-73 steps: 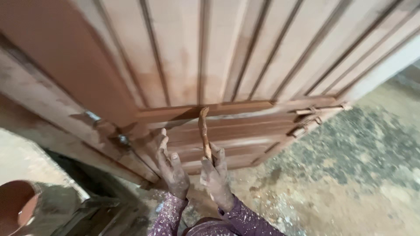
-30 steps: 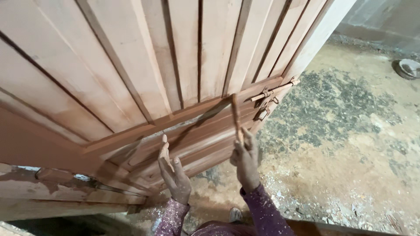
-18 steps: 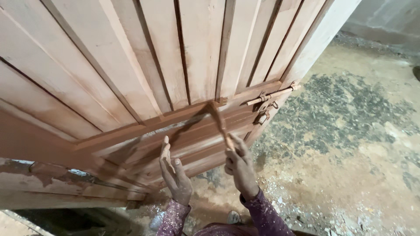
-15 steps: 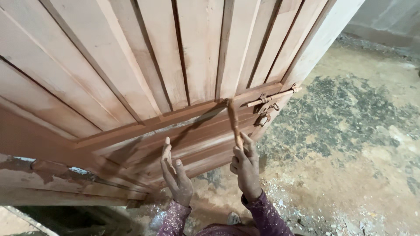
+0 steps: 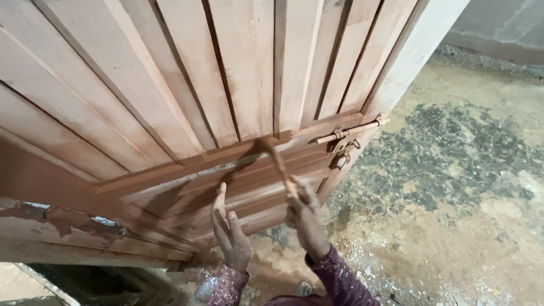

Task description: The person paints a wooden paneled door with reddish-brown paint, using a paintbrush to coat the recessed panels, rails, and edges, dipping the brush into a paint bucket on a nearby table and steadying the door with the other hand.

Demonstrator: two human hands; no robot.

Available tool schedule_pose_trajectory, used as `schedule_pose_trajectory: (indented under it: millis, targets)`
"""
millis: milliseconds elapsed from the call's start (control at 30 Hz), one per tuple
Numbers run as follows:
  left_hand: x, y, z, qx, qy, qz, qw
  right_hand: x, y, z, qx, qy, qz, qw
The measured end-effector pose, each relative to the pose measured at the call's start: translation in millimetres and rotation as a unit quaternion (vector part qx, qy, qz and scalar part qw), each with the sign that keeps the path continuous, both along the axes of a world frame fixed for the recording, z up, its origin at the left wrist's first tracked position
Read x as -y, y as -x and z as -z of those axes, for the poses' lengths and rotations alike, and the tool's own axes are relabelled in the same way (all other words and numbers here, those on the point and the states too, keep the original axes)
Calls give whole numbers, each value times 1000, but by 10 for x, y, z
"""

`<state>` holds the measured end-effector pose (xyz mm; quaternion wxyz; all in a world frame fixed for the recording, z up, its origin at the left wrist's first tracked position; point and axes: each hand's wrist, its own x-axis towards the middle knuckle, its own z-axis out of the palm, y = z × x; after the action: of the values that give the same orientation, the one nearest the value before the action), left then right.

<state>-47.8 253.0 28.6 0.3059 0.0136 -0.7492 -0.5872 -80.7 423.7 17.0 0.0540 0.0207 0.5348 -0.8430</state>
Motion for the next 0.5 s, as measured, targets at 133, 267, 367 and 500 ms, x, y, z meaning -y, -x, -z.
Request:
schedule_pose_trajectory:
  millis: [133,267,367,500]
  targets:
    - [-12,-22,-21,6,1,4,1000,-3,-12,-26,-7,28,58,998]
    - [-32,-36,-9,8,-2,8,1000,219,-71,49,2,-6,27,1000]
    - [-37,-39,14,10,4,9,1000,297,-78,99,15,40,-30,999]
    - [-3,-42,43,10,-1,10,1000,157,-25,98,69,21,-54,996]
